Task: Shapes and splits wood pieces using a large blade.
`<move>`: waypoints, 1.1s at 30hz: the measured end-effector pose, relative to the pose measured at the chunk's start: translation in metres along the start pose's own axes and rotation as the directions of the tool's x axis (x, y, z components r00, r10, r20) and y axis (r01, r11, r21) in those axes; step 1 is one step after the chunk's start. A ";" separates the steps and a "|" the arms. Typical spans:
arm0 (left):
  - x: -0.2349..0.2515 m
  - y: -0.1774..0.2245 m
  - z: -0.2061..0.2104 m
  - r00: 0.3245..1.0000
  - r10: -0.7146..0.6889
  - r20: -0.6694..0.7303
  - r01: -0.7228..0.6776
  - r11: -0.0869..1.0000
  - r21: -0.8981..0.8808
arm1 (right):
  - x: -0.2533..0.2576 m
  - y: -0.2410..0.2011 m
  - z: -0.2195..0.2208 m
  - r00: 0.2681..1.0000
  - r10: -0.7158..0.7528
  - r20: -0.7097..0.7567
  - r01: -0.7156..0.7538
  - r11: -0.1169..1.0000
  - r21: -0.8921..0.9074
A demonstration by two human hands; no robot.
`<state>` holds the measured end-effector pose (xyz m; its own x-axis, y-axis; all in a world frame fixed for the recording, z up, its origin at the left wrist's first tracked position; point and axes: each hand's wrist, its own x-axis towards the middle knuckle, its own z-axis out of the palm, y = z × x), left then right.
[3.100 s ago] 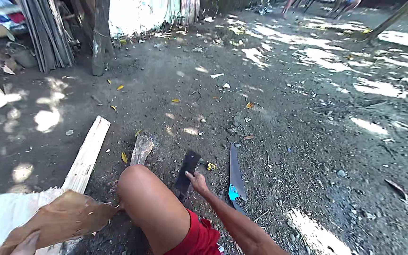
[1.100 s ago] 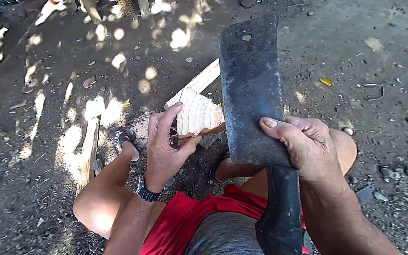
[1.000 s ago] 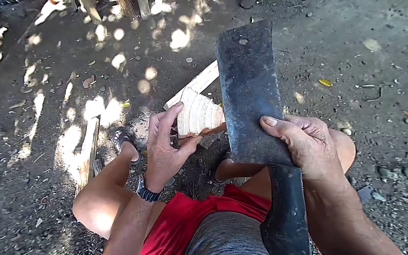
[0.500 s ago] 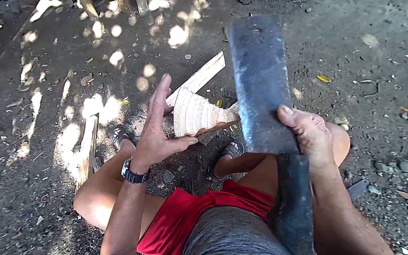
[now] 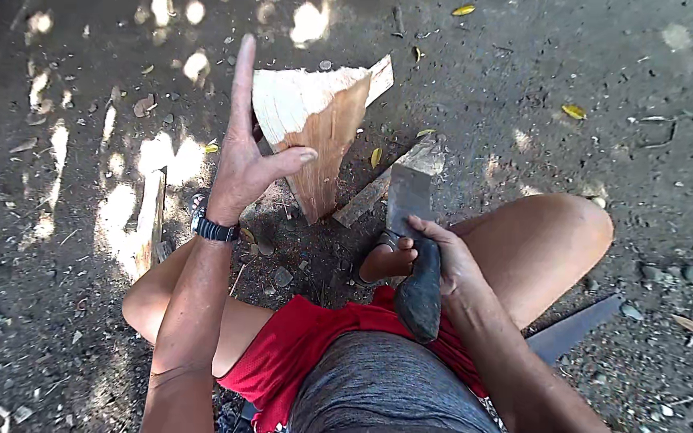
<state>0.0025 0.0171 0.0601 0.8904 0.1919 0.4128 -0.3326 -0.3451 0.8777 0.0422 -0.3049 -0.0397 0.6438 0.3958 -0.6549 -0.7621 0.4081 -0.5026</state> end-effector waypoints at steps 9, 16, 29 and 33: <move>0.011 -0.034 0.006 0.812 0.094 -0.576 -0.214 0.966 -0.144 | -0.004 -0.039 0.051 0.920 -0.154 0.359 0.205 0.972 -0.110; 0.012 0.006 -0.042 0.710 0.318 -0.629 -0.388 0.921 0.028 | 0.007 0.022 0.024 0.960 -0.062 0.273 0.083 0.994 -0.066; -0.033 -0.041 -0.041 0.834 0.171 -0.524 -0.093 0.981 0.172 | -0.018 0.003 0.108 0.554 -0.424 0.717 0.823 0.411 -0.392; -0.052 -0.017 -0.036 0.916 -0.008 -0.401 0.067 0.989 0.133 | -0.006 0.008 0.123 0.413 -0.418 0.809 0.899 0.329 -0.289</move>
<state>-0.0499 0.0460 0.0327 0.6935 0.5471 0.4687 -0.2277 -0.4507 0.8632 0.0412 -0.2031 0.0295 0.6398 0.6587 0.3959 0.3084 0.2518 -0.9173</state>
